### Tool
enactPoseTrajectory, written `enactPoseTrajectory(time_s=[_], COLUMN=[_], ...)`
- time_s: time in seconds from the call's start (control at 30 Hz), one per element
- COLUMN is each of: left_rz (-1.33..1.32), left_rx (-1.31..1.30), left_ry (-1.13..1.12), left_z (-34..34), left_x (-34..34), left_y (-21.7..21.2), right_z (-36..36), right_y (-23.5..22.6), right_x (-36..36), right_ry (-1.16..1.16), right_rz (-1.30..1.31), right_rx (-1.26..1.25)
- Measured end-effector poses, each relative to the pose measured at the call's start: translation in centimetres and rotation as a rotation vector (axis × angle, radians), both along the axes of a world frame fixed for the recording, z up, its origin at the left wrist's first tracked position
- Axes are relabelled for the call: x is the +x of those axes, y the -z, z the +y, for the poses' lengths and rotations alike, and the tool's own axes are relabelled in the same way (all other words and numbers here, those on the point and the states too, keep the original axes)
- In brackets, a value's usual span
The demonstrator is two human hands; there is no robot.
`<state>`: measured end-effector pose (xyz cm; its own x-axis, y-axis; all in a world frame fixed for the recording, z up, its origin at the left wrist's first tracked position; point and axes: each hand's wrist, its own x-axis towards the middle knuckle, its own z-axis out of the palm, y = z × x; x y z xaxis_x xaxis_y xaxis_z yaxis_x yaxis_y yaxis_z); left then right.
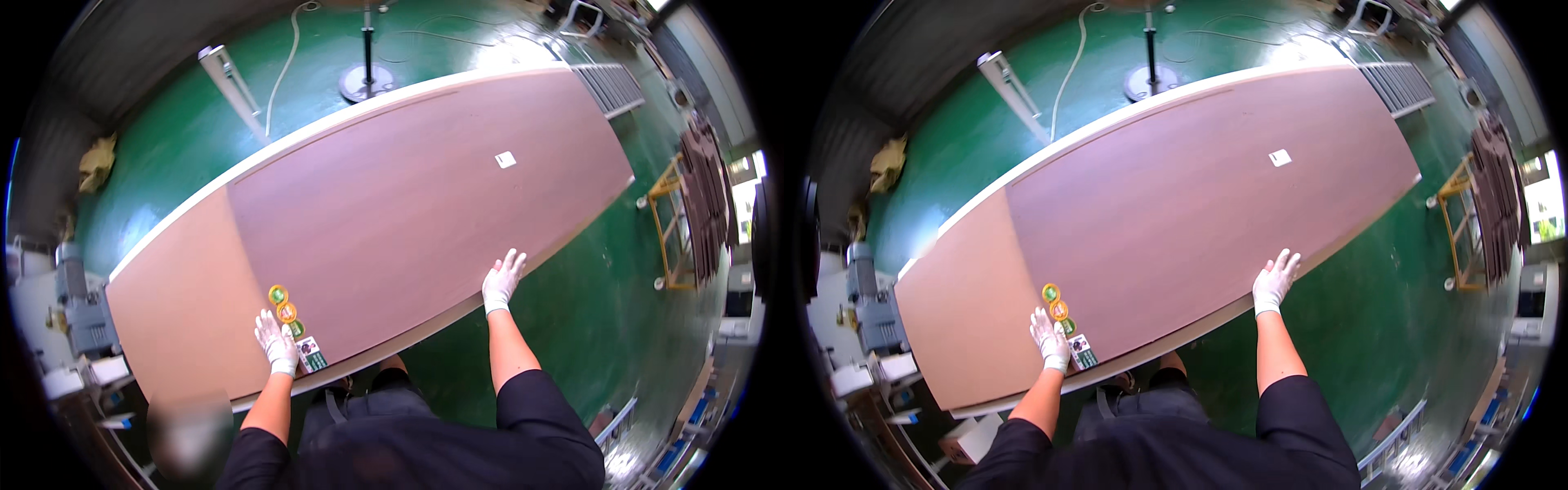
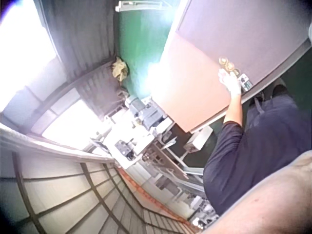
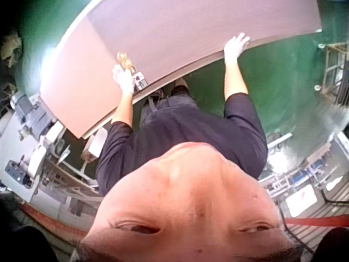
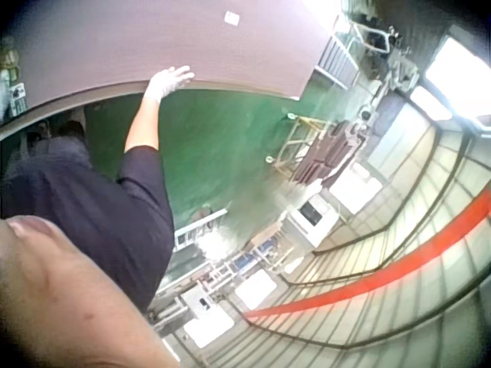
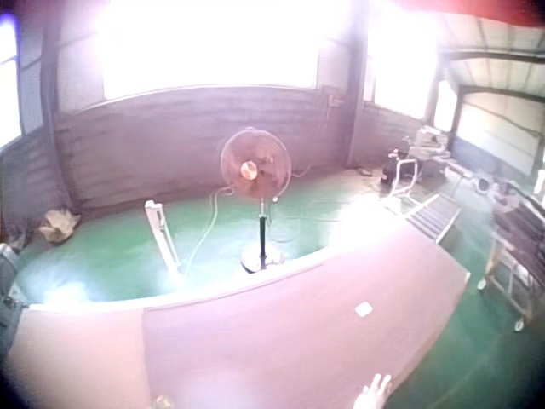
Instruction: The person picks up a large wooden board from a stack, carries it across a workshop, and places it onto a guide rail of a large industrial machine with the assistance of another person.
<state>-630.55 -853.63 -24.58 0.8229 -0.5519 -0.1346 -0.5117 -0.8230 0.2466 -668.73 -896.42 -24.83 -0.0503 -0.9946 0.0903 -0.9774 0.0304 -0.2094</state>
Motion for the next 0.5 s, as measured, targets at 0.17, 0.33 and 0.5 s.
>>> enactPoseTrajectory(time_s=[0.17,0.33,0.5], left_rz=[0.134,0.240,0.581], left_rx=[-0.074,-0.285,-0.400], left_ry=[0.037,0.086,0.001], left_z=[-5.4,-1.6,14.7], left_x=[2.5,-1.0,-5.4], left_y=[-4.8,-10.1,-9.5], right_z=[-1.9,-0.6,4.3], right_y=[2.8,4.1,1.2], right_x=[-3.2,3.3,11.8], right_ry=[-0.193,-0.374,-0.422], right_rz=[0.115,0.260,0.338], right_rx=[-0.112,-0.165,-0.300])
